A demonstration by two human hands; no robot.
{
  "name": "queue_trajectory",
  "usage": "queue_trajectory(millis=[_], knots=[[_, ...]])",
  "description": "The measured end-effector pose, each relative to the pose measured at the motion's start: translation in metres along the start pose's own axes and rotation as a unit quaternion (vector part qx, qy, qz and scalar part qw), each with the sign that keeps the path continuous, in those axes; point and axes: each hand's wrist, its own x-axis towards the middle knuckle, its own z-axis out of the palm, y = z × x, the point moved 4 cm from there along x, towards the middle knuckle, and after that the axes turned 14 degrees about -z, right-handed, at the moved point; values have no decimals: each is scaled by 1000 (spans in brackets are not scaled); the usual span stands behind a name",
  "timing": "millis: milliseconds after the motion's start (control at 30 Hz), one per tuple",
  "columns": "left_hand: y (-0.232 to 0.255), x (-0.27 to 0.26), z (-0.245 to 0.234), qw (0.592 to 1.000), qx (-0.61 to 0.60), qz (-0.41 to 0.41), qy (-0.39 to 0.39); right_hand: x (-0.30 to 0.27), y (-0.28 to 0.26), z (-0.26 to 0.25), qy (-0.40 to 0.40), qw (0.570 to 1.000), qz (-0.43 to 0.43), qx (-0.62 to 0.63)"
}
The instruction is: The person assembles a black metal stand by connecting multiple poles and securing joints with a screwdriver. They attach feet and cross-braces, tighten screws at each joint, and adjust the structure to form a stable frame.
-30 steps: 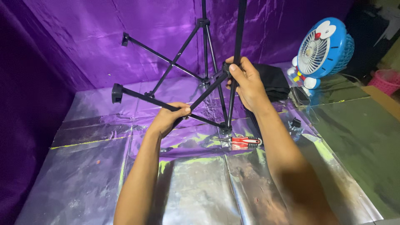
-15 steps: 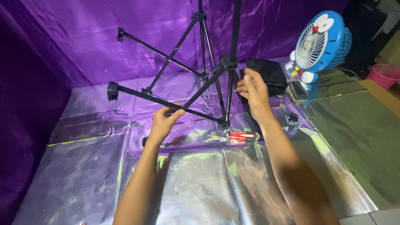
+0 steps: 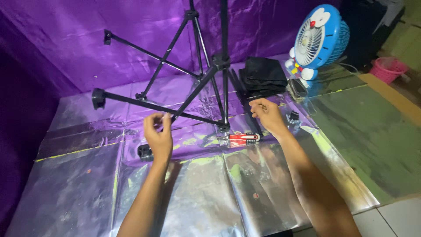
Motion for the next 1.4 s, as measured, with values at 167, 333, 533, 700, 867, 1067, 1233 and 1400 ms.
queue_trajectory(millis=[167, 333, 533, 700, 867, 1067, 1233, 1400], knots=[[9, -24, 2, 998, -4, -10, 57, -8, -20, -35, 44, 989, -26, -142], [30, -46, 31, 996, -65, 33, -52, -20, -28, -70, 85, 962, -35, -257], [47, -66, 78, 978, -76, 13, -194, -41, -8, -115, 120, 928, 1, -353], [59, -96, 121, 945, -95, -17, -314, -62, 6, -136, 80, 934, 25, -346], [68, -126, 177, 915, -45, 27, -400, -76, 15, -137, 65, 947, 106, -297], [75, -162, 241, 903, 36, 94, -417, -81, -14, -114, 15, 928, 17, -372], [78, -170, 259, 910, 79, 83, -399, -81, -20, -103, -21, 901, 36, -432], [79, -165, 255, 910, 100, 70, -397, -80, -14, -112, 32, 905, -34, -423]])
